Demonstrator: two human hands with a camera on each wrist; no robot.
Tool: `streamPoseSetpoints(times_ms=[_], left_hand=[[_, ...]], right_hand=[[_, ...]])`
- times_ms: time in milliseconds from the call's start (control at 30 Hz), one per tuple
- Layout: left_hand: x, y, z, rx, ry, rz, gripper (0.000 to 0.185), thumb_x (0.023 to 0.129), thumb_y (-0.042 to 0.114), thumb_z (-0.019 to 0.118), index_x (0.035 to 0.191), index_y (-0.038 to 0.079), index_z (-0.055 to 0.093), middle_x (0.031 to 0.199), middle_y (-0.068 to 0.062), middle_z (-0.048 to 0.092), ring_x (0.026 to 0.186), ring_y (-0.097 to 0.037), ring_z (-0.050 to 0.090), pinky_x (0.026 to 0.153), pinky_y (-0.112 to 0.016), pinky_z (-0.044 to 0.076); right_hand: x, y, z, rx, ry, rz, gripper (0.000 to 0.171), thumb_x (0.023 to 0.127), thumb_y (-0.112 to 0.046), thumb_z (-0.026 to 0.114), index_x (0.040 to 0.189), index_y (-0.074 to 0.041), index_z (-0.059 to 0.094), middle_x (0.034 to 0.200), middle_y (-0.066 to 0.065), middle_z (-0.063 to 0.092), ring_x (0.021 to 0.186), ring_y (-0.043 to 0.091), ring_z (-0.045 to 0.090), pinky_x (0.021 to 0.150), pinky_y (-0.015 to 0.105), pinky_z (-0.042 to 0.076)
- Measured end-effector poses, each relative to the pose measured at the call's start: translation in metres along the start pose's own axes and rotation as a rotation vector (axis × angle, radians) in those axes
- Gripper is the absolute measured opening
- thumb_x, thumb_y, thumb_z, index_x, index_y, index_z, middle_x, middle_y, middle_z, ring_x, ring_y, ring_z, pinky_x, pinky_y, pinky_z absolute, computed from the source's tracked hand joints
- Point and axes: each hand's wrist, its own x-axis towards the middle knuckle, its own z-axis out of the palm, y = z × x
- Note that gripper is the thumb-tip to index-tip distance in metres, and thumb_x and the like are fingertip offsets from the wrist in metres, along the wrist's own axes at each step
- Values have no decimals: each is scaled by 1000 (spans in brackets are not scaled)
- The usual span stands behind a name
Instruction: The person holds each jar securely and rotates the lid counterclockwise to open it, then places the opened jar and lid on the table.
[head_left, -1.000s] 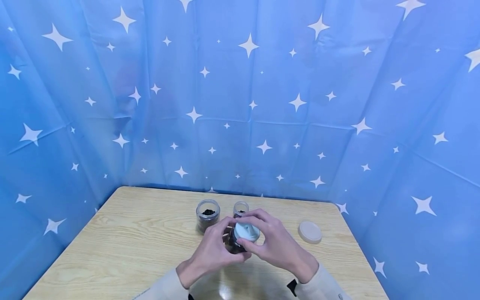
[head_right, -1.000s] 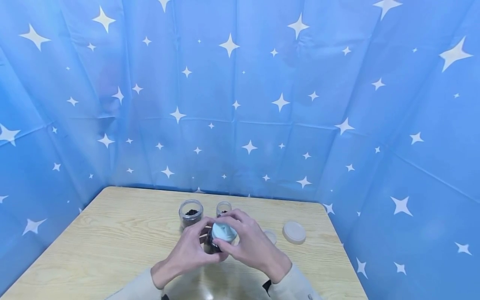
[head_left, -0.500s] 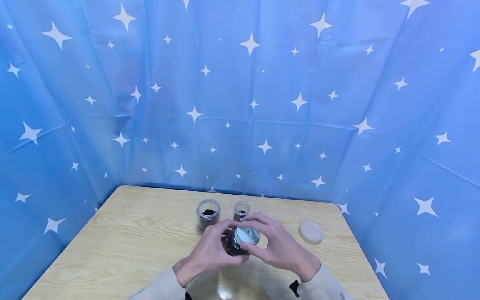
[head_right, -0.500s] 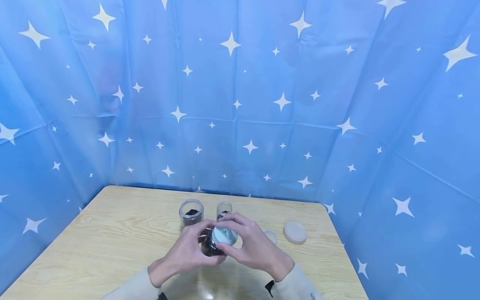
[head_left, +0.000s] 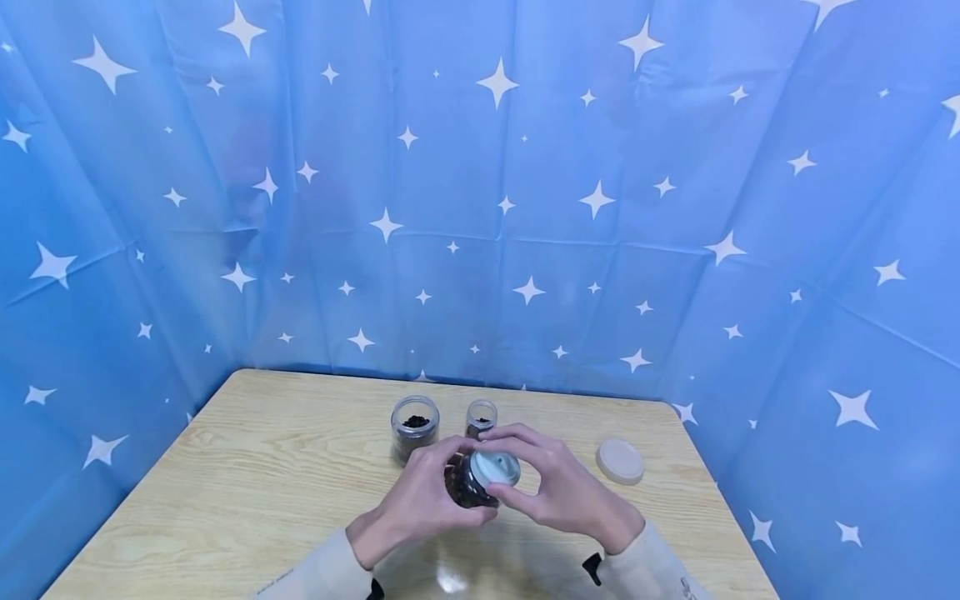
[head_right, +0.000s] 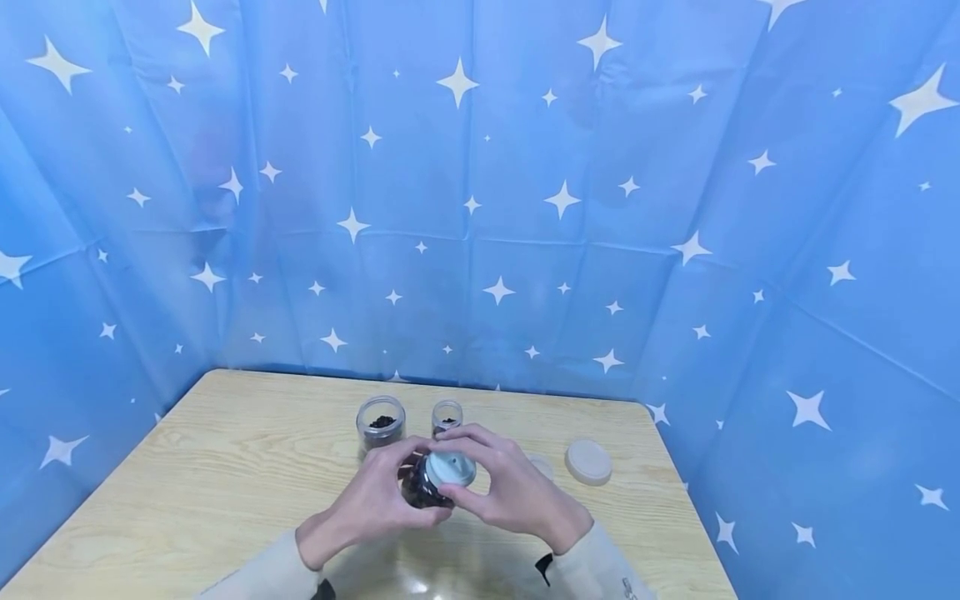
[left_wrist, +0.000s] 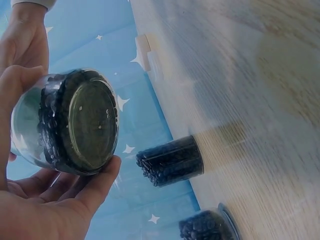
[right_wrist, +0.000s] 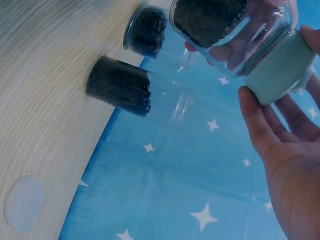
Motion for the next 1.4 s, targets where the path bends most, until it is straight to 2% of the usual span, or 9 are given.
streamPoseSetpoints(times_ms=[200,567,667,800,1033,1167,1400], left_hand=[[1,1,-2,18,4,-10,76,78,40,107,143,21,74,127,9,84,110,-6,76,99,-30,65],[3,2,-7,34,-9,-38,78,78,38,107,146,21,74,132,12,82,114,-6,75,102,-29,63],[2,2,-8,51,-4,-29,80,77,39,107,147,19,73,134,10,82,117,-8,75,104,-31,63],[2,2,-7,57,3,-17,82,77,37,107,148,17,73,135,6,82,118,-10,76,105,-33,64],[3,3,-7,48,0,-23,81,77,36,108,146,19,71,136,5,81,120,-12,76,105,-34,64],[3,5,-7,56,-3,-27,79,77,37,108,144,20,70,135,5,81,120,-12,76,104,-34,65],[2,6,-7,69,1,-13,78,76,39,108,142,21,71,134,4,82,118,-14,77,102,-33,65]], right_hand=[[1,0,-1,-2,18,-6,54,99,-19,95,149,-13,75,152,11,75,136,28,79,112,44,67],[2,1,0,16,34,15,55,99,-18,94,150,-14,74,153,4,74,136,26,78,106,40,69],[2,-1,3,55,41,63,58,100,-20,94,153,-15,72,152,4,74,133,25,79,99,36,70],[2,-7,8,88,59,173,63,101,-27,94,157,-16,69,150,5,75,126,21,79,87,30,71],[4,-18,11,65,109,329,60,100,-36,94,153,-16,73,138,1,77,111,16,79,80,24,69],[5,-21,12,61,119,372,56,100,-35,94,149,-14,77,131,0,77,105,11,77,78,23,68],[3,-23,10,71,119,396,50,100,-33,95,144,-15,79,125,-2,77,103,7,76,79,22,69]])
